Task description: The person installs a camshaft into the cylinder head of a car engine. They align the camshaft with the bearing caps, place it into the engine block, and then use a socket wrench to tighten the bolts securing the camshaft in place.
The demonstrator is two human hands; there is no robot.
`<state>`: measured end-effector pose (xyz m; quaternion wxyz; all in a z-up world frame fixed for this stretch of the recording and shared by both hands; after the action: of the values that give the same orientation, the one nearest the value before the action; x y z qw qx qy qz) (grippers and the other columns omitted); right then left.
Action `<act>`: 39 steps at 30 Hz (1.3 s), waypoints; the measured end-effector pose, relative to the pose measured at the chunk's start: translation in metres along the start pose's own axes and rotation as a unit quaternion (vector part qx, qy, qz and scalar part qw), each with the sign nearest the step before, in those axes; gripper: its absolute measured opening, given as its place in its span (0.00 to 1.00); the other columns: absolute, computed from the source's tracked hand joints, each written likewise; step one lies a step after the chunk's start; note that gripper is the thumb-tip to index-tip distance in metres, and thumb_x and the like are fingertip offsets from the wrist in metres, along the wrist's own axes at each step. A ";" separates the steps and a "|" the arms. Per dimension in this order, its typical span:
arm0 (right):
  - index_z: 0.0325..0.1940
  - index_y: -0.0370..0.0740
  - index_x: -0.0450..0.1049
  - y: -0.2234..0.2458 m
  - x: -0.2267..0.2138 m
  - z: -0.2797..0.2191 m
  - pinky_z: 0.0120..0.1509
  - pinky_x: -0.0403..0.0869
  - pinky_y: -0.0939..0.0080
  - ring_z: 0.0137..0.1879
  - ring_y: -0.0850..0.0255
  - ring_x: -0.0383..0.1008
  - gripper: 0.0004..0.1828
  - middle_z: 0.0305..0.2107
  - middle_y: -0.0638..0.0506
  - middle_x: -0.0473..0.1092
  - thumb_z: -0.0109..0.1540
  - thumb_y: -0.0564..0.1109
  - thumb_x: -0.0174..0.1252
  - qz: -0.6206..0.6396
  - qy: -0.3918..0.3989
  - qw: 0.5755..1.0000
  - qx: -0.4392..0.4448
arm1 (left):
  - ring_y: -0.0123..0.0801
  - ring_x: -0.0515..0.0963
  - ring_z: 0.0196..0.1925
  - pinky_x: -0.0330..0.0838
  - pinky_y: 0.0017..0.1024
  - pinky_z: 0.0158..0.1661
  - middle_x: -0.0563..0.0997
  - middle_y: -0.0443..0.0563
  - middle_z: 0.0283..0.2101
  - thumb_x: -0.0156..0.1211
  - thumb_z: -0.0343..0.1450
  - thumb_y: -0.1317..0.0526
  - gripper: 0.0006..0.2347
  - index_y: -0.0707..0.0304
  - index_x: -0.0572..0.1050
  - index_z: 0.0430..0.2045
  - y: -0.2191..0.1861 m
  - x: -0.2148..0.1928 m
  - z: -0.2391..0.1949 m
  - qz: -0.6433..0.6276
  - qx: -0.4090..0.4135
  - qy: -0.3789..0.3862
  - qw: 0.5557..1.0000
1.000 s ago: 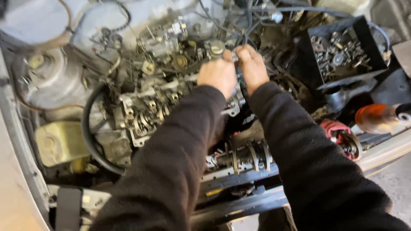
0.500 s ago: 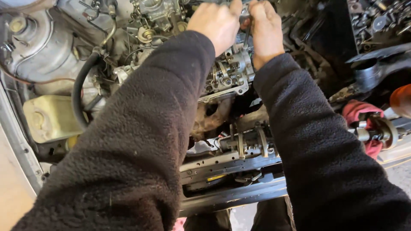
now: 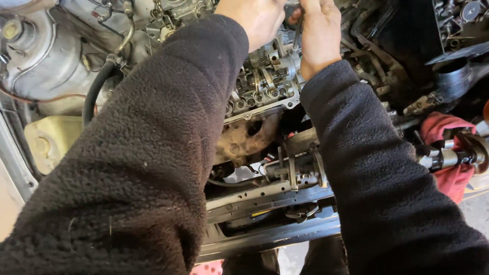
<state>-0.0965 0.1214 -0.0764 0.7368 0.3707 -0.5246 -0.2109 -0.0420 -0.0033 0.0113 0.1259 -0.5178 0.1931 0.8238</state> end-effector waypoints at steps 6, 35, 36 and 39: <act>0.37 0.39 0.72 -0.003 -0.001 0.000 0.46 0.71 0.62 0.36 0.67 0.67 0.08 0.30 0.57 0.69 0.70 0.42 0.59 -0.011 -0.023 1.000 -0.002 | 0.46 0.81 0.23 0.76 0.40 0.26 0.81 0.58 0.24 0.60 0.73 0.63 0.05 0.65 0.81 0.35 0.008 0.011 0.001 -0.014 -0.003 0.053 0.998; 0.58 0.34 0.74 0.098 0.041 -0.047 0.51 0.76 0.64 0.43 0.65 0.77 0.16 0.39 0.43 0.79 0.66 0.30 0.55 -0.428 0.238 0.871 -0.032 | 0.64 0.80 0.34 0.72 0.53 0.37 0.81 0.70 0.29 0.58 0.71 0.62 0.15 0.71 0.72 0.49 -0.069 -0.085 -0.021 -0.321 -0.380 -0.011 0.867; 0.57 0.34 0.75 0.098 0.040 -0.046 0.50 0.76 0.63 0.42 0.65 0.77 0.15 0.38 0.43 0.79 0.66 0.30 0.55 -0.442 0.253 0.860 -0.026 | 0.63 0.81 0.34 0.73 0.52 0.38 0.81 0.69 0.29 0.59 0.71 0.61 0.12 0.72 0.73 0.43 -0.069 -0.084 -0.021 -0.328 -0.375 0.015 0.867; 0.55 0.34 0.76 0.095 0.037 -0.045 0.49 0.76 0.63 0.41 0.66 0.78 0.13 0.37 0.43 0.79 0.66 0.31 0.57 -0.453 0.276 0.848 -0.014 | 0.58 0.82 0.33 0.75 0.50 0.36 0.82 0.65 0.29 0.60 0.70 0.60 0.08 0.68 0.76 0.35 -0.057 -0.105 -0.005 -0.270 -0.352 0.155 0.883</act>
<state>-0.0489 0.1707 0.0118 0.6789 0.5998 -0.0704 -0.4177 0.0305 0.0445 0.0937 0.1215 -0.6814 -0.2399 0.6808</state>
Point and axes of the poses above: each hand's wrist, its own z-axis towards the middle knuckle, its own x-axis out of the palm, y = z × x, the point moved 4 cm from there along z, towards the middle knuckle
